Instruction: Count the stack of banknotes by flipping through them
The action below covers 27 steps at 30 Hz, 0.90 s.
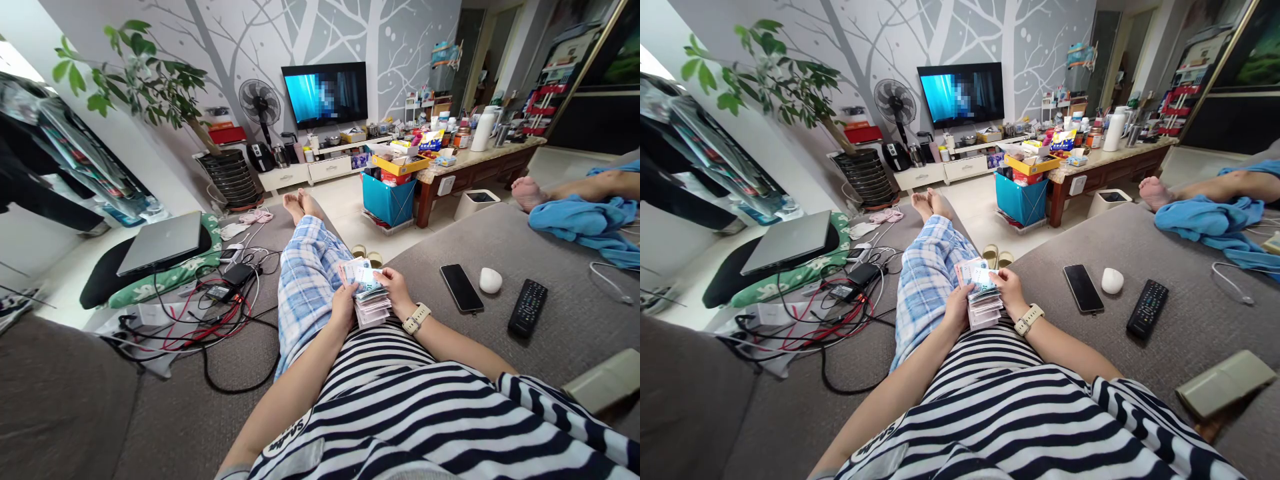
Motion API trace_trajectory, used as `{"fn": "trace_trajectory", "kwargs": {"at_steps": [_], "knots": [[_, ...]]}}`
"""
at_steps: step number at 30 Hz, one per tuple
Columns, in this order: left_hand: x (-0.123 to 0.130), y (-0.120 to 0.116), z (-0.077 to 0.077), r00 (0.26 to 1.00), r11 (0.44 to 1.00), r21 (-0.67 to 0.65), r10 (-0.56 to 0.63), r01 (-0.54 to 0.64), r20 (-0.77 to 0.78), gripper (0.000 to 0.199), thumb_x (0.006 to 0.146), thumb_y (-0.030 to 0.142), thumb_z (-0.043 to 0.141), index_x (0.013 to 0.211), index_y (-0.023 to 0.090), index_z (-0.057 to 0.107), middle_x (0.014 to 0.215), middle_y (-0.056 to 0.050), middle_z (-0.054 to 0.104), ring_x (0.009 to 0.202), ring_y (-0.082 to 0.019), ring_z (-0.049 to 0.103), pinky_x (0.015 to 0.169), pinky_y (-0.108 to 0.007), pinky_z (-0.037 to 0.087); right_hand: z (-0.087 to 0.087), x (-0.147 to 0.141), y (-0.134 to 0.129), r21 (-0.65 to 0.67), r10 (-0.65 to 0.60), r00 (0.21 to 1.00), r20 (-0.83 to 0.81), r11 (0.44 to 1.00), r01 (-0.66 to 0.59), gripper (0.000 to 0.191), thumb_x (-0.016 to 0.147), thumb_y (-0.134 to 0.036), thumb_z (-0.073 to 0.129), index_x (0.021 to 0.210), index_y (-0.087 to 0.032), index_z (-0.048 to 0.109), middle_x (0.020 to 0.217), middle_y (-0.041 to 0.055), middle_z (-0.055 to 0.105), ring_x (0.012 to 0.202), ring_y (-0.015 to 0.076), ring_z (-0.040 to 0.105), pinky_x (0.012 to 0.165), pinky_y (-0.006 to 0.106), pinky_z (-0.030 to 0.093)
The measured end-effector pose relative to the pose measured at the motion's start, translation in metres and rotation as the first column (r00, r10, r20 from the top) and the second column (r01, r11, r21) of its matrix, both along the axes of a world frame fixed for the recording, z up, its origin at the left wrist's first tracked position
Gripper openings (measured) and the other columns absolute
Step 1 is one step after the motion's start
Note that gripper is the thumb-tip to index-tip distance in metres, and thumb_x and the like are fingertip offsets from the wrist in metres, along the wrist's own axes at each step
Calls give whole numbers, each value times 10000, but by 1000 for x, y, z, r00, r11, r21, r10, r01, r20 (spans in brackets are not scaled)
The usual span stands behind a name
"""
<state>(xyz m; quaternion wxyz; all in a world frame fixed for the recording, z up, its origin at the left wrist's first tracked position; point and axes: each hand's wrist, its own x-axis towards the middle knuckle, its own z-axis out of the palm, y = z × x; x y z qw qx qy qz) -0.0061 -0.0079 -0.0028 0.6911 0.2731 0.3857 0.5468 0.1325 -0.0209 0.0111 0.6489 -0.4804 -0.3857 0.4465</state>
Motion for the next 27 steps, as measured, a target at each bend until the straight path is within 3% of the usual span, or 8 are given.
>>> {"fn": "trace_trajectory", "kwargs": {"at_steps": [5, 12, 27], "knots": [[1, 7, -8, 999, 999, -12, 41, -41, -3, 214, 691, 292, 756, 829, 139, 700, 759, -57, 733, 731, -210, 683, 793, -354, 539, 1, 0, -1, 33, -10, 999, 45, 999, 9, 353, 665, -512, 719, 586, -214, 548, 581, -29, 500, 591, 147, 420, 571, 289, 339], [1, 15, -20, 999, 998, -38, 44, -43, 27, 272, 724, 342, 732, 876, 117, 713, 806, -72, 753, 761, -208, 697, 804, -333, 540, 1, -1, -1, 41, 17, 1000, -26, 999, -16, 339, 670, -519, 717, 625, -203, 602, 597, -27, 524, 592, 145, 431, 585, 287, 351], [1, 14, -17, 998, 999, -6, 54, -54, -29, 212, 718, 316, 726, 809, 124, 716, 771, -67, 742, 734, -205, 679, 767, -331, 536, 3, -1, -1, 57, 14, 1000, -14, 998, -13, 306, 676, -493, 707, 644, -204, 612, 614, -25, 539, 622, 156, 460, 607, 291, 371]]}}
